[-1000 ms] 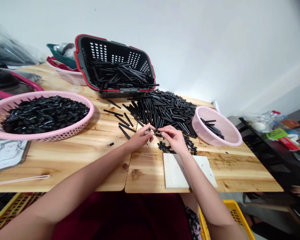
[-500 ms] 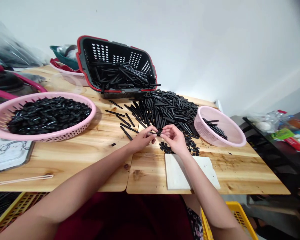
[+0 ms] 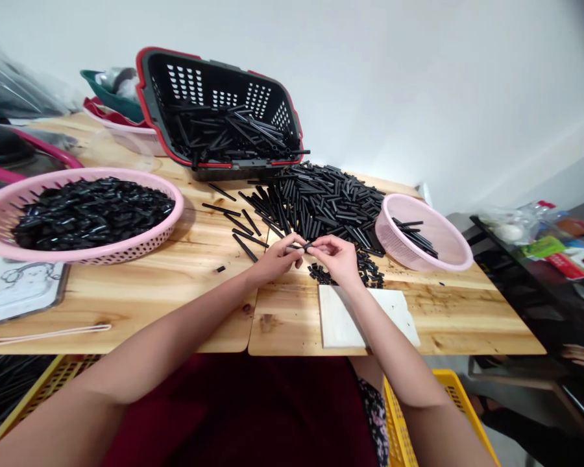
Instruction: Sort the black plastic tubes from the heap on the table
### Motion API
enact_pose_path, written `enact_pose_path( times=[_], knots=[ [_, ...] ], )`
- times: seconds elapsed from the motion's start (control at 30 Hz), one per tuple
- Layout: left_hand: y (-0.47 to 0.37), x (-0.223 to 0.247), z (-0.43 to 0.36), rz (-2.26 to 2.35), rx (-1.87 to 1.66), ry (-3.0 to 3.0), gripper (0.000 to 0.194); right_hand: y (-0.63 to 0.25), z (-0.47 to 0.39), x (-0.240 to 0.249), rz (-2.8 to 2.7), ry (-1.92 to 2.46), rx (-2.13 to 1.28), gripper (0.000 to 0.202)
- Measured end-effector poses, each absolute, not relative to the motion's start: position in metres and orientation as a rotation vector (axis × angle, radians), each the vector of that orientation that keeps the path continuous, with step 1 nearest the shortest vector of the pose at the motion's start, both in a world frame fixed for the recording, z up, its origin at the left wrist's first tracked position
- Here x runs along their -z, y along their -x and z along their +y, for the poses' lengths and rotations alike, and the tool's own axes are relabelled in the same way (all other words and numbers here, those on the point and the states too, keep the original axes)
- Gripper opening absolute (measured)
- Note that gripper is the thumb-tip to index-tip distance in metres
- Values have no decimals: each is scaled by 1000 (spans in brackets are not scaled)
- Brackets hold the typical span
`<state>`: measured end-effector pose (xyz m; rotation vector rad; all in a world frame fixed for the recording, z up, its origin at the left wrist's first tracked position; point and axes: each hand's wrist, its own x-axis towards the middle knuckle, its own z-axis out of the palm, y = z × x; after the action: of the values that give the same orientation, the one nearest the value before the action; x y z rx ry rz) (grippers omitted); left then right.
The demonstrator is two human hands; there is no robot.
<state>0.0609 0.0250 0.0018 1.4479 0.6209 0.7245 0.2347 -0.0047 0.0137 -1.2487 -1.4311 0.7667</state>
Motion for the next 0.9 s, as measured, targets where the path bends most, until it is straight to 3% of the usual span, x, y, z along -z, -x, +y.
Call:
enact_pose_path(
  times=[0.33, 0.43, 0.57, 0.67, 0.9],
  knots=[
    [-59, -7, 22, 544, -774, -1580, 41, -241, -3, -17, -1425, 1193, -1057, 42],
    [-60, -7, 22, 531, -797, -1616, 41, -240, -3, -13, -1467, 1227, -1011, 35],
    [-59, -6, 27, 641, -794, -1556, 39, -250, -1, -11, -1569, 1289, -889, 42],
    [-57, -4, 31, 702, -835, -1516, 37, -270, -2, -19, -1843, 1431, -681, 30],
    [-60, 1, 32, 674, -817, -1504, 34, -278, -15, -38, -2407, 1537, -696, 16]
  ],
)
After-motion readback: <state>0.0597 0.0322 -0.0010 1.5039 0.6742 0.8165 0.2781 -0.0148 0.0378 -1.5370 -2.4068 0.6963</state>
